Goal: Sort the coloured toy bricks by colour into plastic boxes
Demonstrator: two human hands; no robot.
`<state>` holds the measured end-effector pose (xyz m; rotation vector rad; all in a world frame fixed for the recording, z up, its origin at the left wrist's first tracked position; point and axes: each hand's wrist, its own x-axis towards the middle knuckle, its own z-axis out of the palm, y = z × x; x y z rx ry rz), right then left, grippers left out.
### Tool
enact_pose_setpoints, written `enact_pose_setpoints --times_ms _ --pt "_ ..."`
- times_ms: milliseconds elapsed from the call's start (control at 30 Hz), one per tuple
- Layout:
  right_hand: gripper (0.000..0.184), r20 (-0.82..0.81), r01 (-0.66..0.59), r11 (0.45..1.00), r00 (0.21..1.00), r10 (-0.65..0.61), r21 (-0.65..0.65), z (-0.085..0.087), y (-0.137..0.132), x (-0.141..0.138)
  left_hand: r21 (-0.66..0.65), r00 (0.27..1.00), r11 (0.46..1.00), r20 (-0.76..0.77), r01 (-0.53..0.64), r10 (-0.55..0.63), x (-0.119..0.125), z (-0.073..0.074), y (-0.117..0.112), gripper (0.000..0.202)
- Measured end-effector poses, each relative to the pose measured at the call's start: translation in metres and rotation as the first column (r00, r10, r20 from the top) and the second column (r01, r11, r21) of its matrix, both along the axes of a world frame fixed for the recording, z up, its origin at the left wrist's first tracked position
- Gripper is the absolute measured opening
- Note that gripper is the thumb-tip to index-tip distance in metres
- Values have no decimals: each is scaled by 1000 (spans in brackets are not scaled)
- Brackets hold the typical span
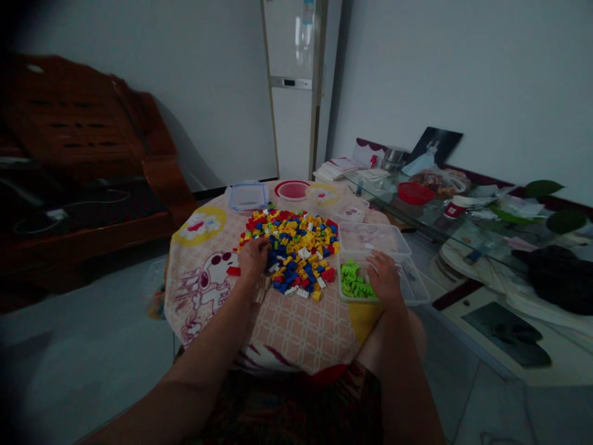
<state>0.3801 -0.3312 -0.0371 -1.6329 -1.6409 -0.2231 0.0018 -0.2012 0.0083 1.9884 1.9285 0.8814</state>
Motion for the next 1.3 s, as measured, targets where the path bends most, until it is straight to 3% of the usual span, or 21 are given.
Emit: enact_pose_setpoints --times_ms 133,467,733,1033,1300 --pt "29 24 3 1000 1000 -4 14 0 0 1 -69 996 997 -83 18 -24 -8 -6 4 29" --pt "30 0 11 1000 1000 -11 22 1 -1 -1 -39 983 997 -167 66 -72 -4 -12 8 33" --pt "32 22 17 1000 1000 -17 0 2 -1 -1 -73 971 997 -236 33 -49 -1 -6 1 40" --pt "31 46 15 1000 999 -15 7 1 -1 -1 -72 920 993 -374 97 -117 -1 -10 5 40" --pt "28 41 12 999 999 -13 33 2 -1 -2 -75 913 990 -383 121 -141 0 -9 5 38"
